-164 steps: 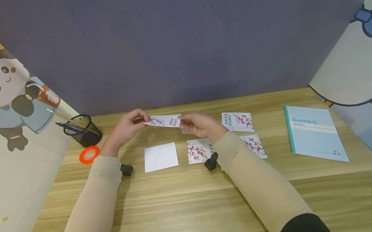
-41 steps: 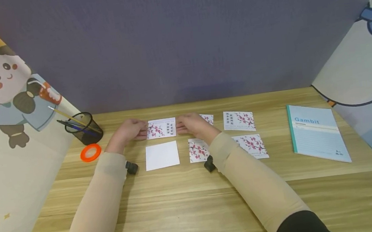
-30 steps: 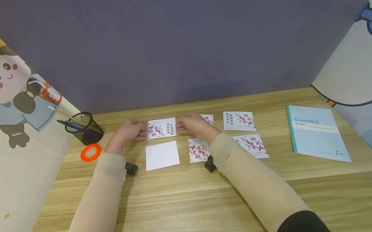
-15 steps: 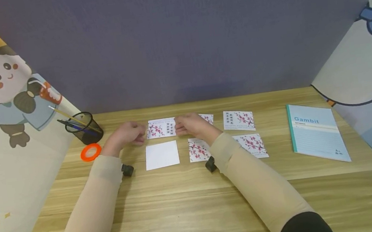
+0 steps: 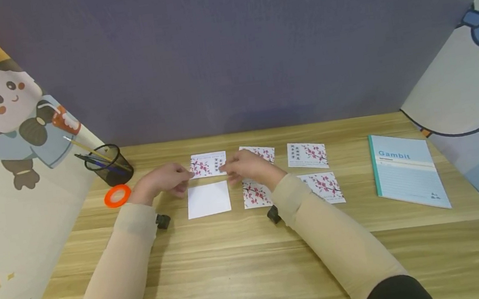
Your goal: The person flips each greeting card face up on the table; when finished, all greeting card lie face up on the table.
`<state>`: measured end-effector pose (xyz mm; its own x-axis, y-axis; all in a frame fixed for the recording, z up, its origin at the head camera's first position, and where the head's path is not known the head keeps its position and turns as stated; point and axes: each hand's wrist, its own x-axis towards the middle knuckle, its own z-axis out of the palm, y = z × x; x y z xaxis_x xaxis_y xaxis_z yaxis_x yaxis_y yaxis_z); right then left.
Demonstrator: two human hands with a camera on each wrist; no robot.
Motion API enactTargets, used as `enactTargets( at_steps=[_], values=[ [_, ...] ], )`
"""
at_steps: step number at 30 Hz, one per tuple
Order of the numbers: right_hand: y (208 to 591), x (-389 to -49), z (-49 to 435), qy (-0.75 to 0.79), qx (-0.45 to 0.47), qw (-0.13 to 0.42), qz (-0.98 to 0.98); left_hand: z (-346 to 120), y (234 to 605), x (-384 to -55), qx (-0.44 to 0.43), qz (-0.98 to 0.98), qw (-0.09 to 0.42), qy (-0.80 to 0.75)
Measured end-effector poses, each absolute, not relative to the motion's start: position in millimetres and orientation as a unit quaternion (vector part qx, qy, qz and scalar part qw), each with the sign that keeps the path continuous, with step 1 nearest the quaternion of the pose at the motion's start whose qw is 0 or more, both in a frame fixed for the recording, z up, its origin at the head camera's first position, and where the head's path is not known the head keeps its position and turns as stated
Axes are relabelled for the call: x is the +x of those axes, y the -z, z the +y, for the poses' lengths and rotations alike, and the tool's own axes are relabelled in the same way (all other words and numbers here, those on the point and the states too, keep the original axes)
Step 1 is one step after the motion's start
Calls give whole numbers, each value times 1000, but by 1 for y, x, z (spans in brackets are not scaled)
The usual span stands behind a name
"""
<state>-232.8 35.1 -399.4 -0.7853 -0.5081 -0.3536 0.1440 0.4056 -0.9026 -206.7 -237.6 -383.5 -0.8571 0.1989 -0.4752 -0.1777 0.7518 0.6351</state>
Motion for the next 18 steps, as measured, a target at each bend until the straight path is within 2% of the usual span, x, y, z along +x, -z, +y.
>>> enactTargets(
  at_steps=[9,18],
  values=[
    [398,-230,35,493,-114,303,808,-240,386,-203,20,886,287,-363],
    [400,-223,31,457,-130,306,825,-242,386,-200,13,886,284,-367]
  ],
)
